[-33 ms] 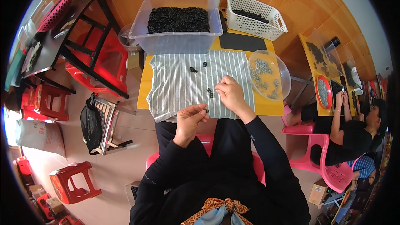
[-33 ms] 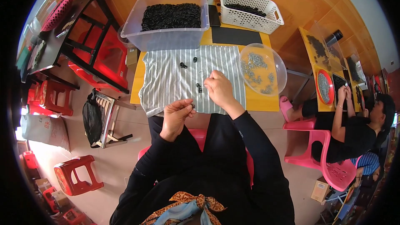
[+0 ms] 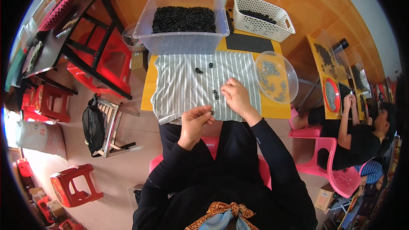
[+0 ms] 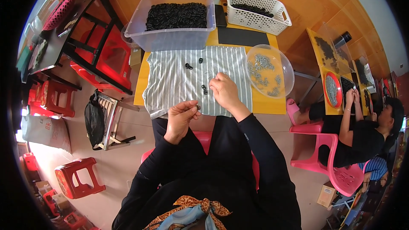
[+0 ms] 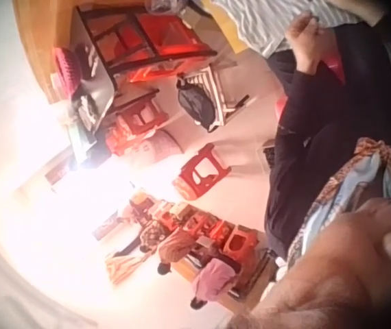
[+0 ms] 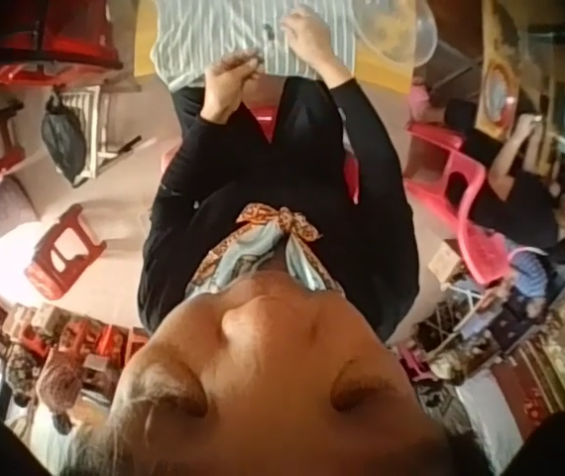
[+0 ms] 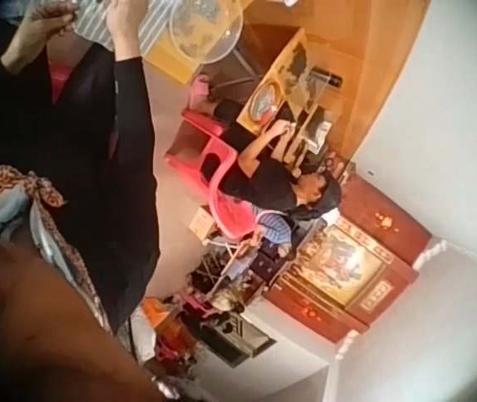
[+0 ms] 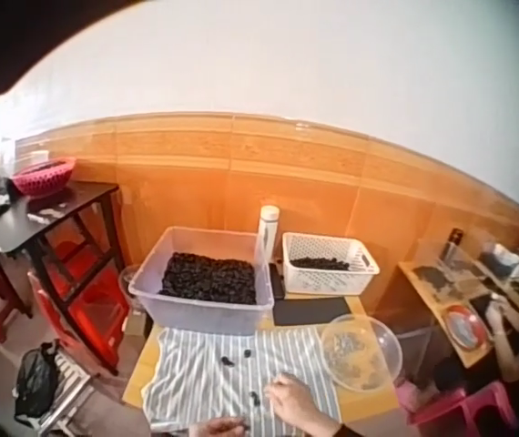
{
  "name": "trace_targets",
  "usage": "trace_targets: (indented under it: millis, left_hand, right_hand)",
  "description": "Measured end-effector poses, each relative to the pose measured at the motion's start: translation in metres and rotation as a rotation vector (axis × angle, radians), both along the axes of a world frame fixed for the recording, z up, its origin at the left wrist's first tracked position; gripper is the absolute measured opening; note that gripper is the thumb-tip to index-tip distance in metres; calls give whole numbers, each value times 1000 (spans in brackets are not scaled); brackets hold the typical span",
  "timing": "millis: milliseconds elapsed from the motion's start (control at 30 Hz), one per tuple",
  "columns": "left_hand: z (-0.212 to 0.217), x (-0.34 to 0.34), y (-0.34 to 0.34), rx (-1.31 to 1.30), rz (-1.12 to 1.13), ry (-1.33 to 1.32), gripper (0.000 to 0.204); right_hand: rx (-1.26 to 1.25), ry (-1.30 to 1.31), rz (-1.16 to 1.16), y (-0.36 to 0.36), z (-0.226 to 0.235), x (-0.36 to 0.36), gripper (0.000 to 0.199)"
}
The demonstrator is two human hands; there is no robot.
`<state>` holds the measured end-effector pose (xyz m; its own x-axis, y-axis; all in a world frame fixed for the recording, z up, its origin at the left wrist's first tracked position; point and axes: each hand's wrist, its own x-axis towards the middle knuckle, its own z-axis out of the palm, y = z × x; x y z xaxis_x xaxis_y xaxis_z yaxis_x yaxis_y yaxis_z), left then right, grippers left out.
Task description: Sorting and inspecting small black plastic components on a workspace.
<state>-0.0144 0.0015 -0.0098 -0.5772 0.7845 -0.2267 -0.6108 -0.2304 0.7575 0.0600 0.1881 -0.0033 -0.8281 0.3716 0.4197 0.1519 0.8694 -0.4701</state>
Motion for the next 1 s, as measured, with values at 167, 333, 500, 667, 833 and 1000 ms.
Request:
trace_targets:
  millis: [167,333,500,667,833,1000]
  left_hand:
    - [1,0,-2,-2,11,24,18]
    - [0,-1,-3,-30,10,47,19]
    - [1,-1,-1,-50,6,58,20]
    - [-1,0,-2,-58,2,66,20]
    - [-2,0,-2,-61,11,54,20]
    - [2,-1,-2,-84,27,80,20]
  right_hand:
    - [27,-31,-27,-7,-1,-4,5]
    - [-2,39,8,-7,-1,4,4]
    - [-91,91,-47,-3,-4,8,8]
    - [-15,40,-27,-13,-1,2,5]
    - [187,10,-54,-20,-3,-4,8]
    - [-314,66,87,-23,13,11,6]
